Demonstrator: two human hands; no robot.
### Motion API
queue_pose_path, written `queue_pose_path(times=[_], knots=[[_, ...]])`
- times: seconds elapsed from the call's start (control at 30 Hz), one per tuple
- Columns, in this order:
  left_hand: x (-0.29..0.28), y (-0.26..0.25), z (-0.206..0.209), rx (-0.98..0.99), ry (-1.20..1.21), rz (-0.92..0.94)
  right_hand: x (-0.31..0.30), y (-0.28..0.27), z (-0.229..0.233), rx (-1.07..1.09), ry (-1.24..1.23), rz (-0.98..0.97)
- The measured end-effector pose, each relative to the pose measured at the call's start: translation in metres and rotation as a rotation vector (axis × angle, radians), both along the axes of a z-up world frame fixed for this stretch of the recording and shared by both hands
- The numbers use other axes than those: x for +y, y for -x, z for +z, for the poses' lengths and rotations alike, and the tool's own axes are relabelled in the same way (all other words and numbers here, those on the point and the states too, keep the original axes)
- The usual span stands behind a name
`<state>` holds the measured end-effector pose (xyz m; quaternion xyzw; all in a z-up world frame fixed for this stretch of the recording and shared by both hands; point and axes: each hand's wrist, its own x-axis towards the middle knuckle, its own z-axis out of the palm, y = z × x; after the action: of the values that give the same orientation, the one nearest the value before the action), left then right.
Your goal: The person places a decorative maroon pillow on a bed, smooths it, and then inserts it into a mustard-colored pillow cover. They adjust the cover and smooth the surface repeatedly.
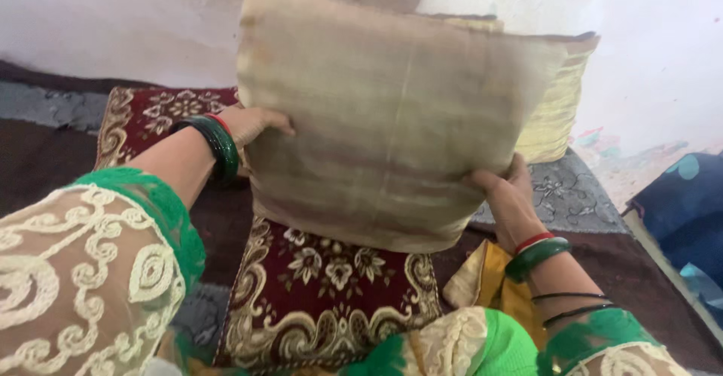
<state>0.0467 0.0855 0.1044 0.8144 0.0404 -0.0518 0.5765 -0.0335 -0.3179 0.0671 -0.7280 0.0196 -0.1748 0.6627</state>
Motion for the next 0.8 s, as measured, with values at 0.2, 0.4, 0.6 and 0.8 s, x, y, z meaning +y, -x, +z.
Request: queue_pose_path(times=[0.2, 0.4, 0.6, 0.8], knots=[[0.003, 0.043, 0.015, 0.313, 0.101, 0.045, 0.0, 0.018, 0.004, 0.262, 0.038, 0.24], [-0.006, 0.063, -0.003, 0.35, -0.072, 0.071, 0.027, 0.045, 0.008, 0.654, 0.255, 0.03], [0.002, 0.018, -0.033, 0.181, 0.11, 0.008, 0.029, 0.008, -0.008, 0.405, 0.109, 0.06], [0.014, -0.063, 0.001, -0.001, 0.05, 0.242, 0.059, -0.083, 0.024, 0.369, 0.077, -0.016]])
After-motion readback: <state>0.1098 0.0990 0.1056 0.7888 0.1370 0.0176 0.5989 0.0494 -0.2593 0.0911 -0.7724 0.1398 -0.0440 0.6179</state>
